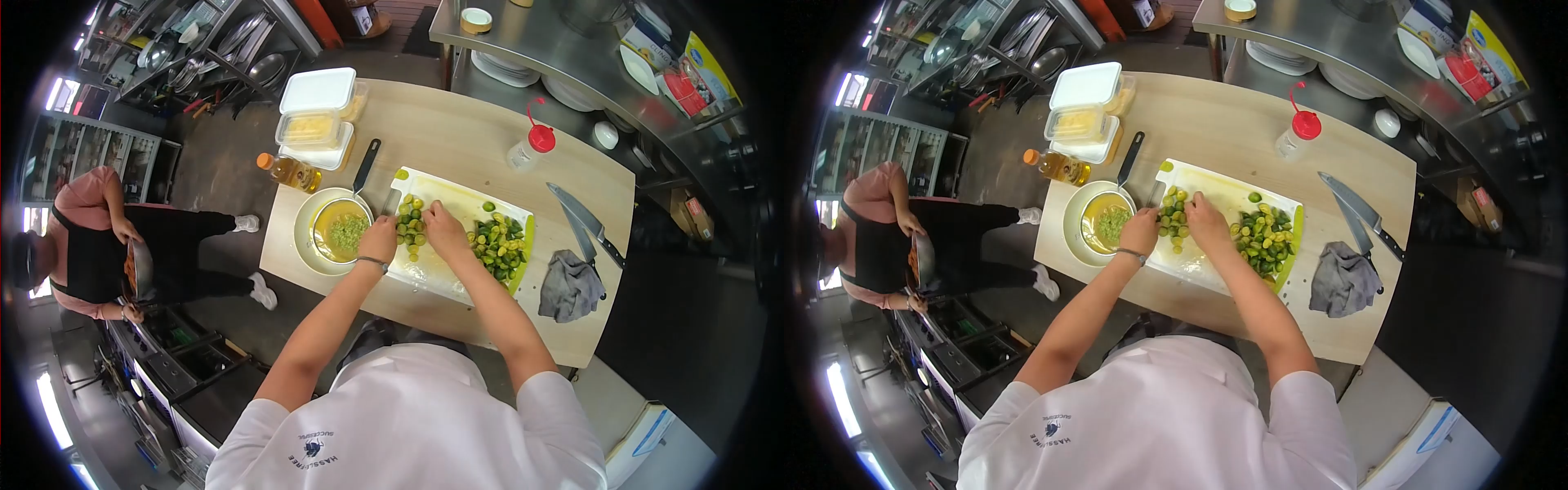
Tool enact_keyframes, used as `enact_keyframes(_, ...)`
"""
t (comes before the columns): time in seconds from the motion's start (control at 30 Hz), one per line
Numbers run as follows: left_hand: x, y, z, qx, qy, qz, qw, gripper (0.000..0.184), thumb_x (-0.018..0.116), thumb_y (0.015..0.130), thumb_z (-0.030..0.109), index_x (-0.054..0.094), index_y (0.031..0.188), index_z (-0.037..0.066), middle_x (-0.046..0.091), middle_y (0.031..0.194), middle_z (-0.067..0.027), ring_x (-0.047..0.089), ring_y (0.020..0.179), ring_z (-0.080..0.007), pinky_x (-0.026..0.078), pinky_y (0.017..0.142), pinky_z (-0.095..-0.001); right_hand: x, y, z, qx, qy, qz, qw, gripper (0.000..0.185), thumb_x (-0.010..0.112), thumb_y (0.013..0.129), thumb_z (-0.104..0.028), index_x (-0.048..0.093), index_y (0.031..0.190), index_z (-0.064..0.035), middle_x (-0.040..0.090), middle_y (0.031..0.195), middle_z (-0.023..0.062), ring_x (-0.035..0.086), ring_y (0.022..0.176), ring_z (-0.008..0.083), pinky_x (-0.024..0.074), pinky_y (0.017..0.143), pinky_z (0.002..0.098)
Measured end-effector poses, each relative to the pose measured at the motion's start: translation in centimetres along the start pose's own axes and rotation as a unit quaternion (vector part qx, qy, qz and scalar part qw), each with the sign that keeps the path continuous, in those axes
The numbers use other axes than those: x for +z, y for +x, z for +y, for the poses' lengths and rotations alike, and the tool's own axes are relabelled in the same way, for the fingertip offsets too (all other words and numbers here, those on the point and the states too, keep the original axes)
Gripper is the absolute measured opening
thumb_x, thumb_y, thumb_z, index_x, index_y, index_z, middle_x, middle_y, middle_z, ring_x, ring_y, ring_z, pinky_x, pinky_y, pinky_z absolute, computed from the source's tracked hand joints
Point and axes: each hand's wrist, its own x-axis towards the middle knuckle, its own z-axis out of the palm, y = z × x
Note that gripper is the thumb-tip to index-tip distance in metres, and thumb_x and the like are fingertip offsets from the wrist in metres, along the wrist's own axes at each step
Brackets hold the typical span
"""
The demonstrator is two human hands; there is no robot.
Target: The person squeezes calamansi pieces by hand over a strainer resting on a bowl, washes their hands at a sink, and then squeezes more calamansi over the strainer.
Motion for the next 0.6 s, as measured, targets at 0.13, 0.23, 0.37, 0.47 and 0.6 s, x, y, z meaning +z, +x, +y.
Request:
enact_keyframes(0.13, 0.8, 0.2, -0.2, -0.004, 0.038, -0.024, 0.999, 0.014, 0.048, 0.077, 0.003, 0.055, 0.090, 0.001, 0.056, 0.088, -0.0170, 0.060, 0.074, -0.0332, 0.050, 0.063, -0.0389, 0.7, -0.3, 0.5, 0.008, -0.006, 0.000, 1.000, 0.017, 0.057, 0.074, -0.007, 0.055, 0.090, -0.0036, 0.048, 0.092, 0.0109, 0.055, 0.084, 0.0270, 0.0490, 0.066, 0.0351)
enact_keyframes(0.23, 0.9, 0.4, -0.2, 0.007, 0.034, -0.018, 0.999, 0.012, 0.047, 0.077, 0.001, 0.054, 0.086, 0.000, 0.055, 0.086, -0.0184, 0.060, 0.074, -0.0334, 0.051, 0.063, -0.0380, -0.4, -1.2, 0.3, 0.036, 0.071, 0.066, 0.995, 0.022, 0.060, 0.073, -0.007, 0.056, 0.094, -0.0025, 0.051, 0.090, 0.0110, 0.058, 0.076, 0.0254, 0.0498, 0.064, 0.0326)
enact_keyframes(0.37, -0.8, -0.1, 0.9, 0.007, -0.011, 0.011, 1.000, 0.013, 0.052, 0.075, 0.002, 0.057, 0.087, 0.000, 0.055, 0.087, -0.0180, 0.061, 0.073, -0.0315, 0.051, 0.062, -0.0372, -1.6, -2.9, 0.9, 0.132, 0.220, 0.054, 0.965, 0.030, 0.064, 0.072, -0.008, 0.057, 0.101, -0.0022, 0.057, 0.089, 0.0106, 0.060, 0.069, 0.0193, 0.0499, 0.063, 0.0292)
enact_keyframes(0.47, -3.2, -1.1, 2.5, 0.002, -0.244, 0.025, 0.969, 0.026, 0.067, 0.068, 0.007, 0.063, 0.094, 0.006, 0.056, 0.079, -0.0129, 0.060, 0.061, -0.0230, 0.050, 0.059, -0.0310, -1.5, -4.3, 0.9, 0.267, 0.442, -0.018, 0.856, 0.031, 0.059, 0.076, -0.009, 0.057, 0.106, 0.0006, 0.062, 0.090, 0.0109, 0.061, 0.074, 0.0135, 0.0486, 0.066, 0.0257)
enact_keyframes(0.6, -5.2, -2.1, 2.7, -0.056, -0.428, 0.013, 0.902, 0.027, 0.068, 0.073, 0.006, 0.062, 0.098, 0.001, 0.062, 0.082, -0.0059, 0.059, 0.069, -0.0082, 0.048, 0.060, -0.0201, -1.0, -4.2, -3.0, 0.272, 0.626, -0.046, 0.729, 0.029, 0.054, 0.080, -0.007, 0.056, 0.108, 0.0015, 0.061, 0.093, 0.0105, 0.060, 0.076, 0.0152, 0.0486, 0.065, 0.0256)
